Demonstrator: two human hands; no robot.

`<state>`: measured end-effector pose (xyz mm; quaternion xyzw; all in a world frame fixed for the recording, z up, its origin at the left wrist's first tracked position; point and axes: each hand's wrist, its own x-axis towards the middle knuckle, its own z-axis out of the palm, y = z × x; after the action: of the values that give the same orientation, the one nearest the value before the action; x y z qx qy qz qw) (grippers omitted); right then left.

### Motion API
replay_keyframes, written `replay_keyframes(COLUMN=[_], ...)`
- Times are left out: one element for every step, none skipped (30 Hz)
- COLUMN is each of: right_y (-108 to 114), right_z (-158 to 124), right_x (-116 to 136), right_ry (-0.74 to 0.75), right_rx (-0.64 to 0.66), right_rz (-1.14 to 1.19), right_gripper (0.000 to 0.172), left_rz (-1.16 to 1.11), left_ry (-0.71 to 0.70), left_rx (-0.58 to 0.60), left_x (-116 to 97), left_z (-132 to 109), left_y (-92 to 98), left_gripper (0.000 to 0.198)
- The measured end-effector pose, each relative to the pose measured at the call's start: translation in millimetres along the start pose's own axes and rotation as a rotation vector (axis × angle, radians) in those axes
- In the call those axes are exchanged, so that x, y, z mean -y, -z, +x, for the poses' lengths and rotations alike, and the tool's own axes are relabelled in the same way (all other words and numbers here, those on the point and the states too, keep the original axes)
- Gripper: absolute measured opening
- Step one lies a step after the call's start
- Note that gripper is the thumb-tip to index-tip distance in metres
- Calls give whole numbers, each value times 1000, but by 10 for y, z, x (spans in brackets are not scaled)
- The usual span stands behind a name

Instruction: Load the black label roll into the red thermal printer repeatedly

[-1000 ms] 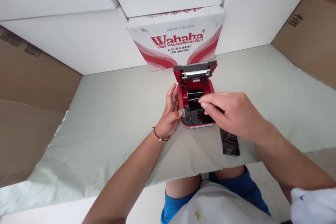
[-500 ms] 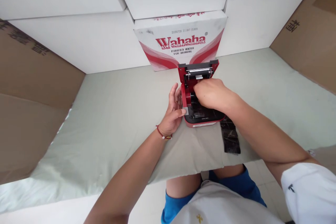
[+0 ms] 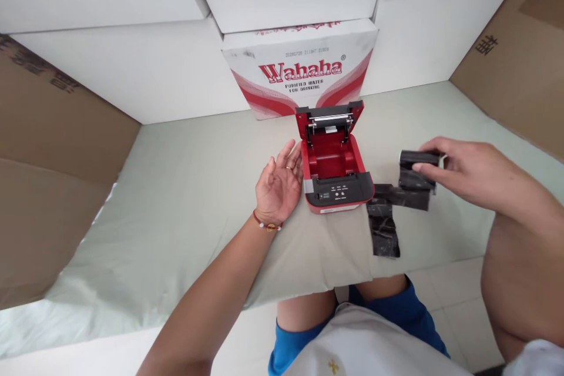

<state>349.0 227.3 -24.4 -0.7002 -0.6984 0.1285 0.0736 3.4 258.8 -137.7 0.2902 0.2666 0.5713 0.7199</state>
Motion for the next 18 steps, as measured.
replay_keyframes(right_y=[-82, -172, -264, -353, -434, -505, -565, -616, -659, -697, -731, -762, -791, -817, -838, -850, -849, -827], right_z=[25, 41, 45, 36, 15, -14, -46, -77, -102, -119, -127, -128, -124, -117, -113, -113, -121, -138], right_x=[-142, -248, -316, -346, -340, -304, -245, -172, -94, -20, 44, 95, 132, 154, 167, 172, 173, 172], right_ry=[-46, -71, -73, -53, -13, 42, 104, 167, 226, 270, 295, 303, 302, 302, 311, 328, 343, 352], right_rx=[42, 66, 62, 27, -30, -96, -143, -157, -129, -73, -5, 54, 92, 111, 121, 133, 147, 163], right_rz=[-62, -124, -175, -206, -211, -185, -138, -84, -39, -10, 1, 1, -1, 1, 8, 16, 21, 21], right_gripper=[25, 27, 30, 34, 38, 40, 41, 41, 39, 37, 36, 36, 36, 36, 36, 36, 36, 37], left_rz=[5, 13, 23, 34, 44, 54, 63, 70, 76, 81, 87, 93, 101, 110, 117, 122, 125, 127], left_ry=[-2, -7, -14, -21, -26, -30, -32, -33, -34, -36, -37, -39, -42, -45, -50, -55, -61, -65], left_rx=[-6, -12, -16, -20, -21, -22, -22, -24, -28, -30, -31, -29, -23, -15, -7, -1, 3, 6], left_x=[4, 8, 13, 17, 19, 21, 21, 21, 21, 20, 21, 23, 26, 30, 34, 39, 44, 47], left_z=[0, 0, 0, 0, 1, 2, 3, 4, 6, 7, 9, 11, 14, 16, 19, 21, 23, 25], left_y=[-1, -1, 0, 2, 4, 7, 10, 13, 17, 21, 26, 31, 38, 46, 55, 64, 74, 83], left_gripper=[52, 51, 49, 48, 47, 47, 47, 46, 45, 44, 44, 43, 43, 43, 43, 44, 44, 43])
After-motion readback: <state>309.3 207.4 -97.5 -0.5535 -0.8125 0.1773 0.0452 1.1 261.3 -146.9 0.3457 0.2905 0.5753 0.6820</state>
